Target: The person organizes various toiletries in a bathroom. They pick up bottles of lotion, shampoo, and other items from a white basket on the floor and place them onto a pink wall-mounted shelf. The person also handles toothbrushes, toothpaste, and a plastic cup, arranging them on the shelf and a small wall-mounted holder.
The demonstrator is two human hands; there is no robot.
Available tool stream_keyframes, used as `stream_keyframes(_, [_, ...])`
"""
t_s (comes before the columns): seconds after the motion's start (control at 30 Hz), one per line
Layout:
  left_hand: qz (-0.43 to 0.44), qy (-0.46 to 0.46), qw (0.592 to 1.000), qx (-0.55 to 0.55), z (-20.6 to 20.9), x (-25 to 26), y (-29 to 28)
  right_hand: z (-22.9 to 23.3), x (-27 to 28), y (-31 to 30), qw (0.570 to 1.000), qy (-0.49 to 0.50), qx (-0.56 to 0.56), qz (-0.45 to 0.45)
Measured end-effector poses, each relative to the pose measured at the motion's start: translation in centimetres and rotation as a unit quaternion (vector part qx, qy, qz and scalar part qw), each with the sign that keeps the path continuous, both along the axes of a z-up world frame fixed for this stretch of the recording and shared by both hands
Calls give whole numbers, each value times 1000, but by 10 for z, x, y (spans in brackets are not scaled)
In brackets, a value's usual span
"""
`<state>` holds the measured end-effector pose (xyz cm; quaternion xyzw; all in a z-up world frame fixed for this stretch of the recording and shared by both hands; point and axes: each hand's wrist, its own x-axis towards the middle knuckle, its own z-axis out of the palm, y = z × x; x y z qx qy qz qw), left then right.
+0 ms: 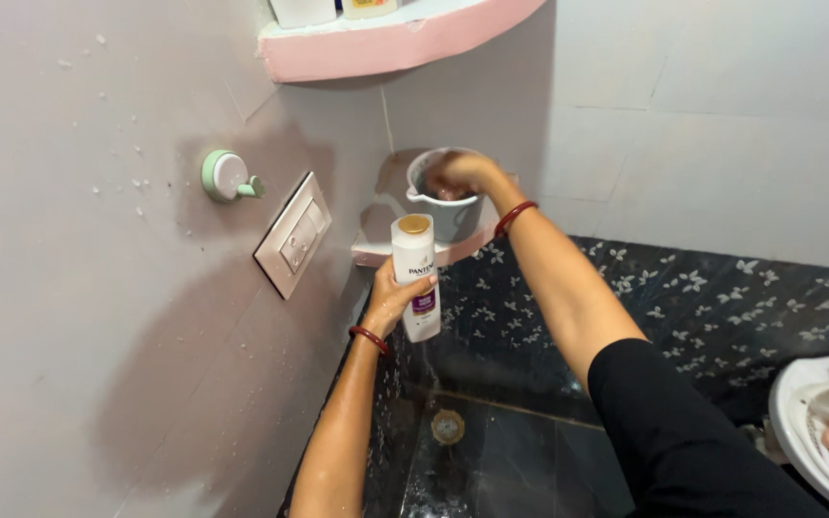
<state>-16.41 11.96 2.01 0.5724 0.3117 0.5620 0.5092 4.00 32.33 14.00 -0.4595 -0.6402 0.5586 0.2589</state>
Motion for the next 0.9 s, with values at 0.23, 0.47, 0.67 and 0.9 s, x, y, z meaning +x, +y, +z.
stream_keyframes(0.23, [-5, 4, 1000, -3, 19, 7, 5, 92, -39, -129, 932, -195, 189, 238])
stream_keyframes(0.47, [-21, 18, 1000, 11, 48, 16, -3, 78, -32, -165, 836, -310, 400, 210])
stream_keyframes(0.67, [-73, 25, 997, 29, 10, 22, 4, 94, -3, -183, 841, -292, 421, 176])
stream_keyframes(0.9, [-129, 34, 986, -103, -26, 19, -13, 130, 21, -210, 865, -278, 400, 117])
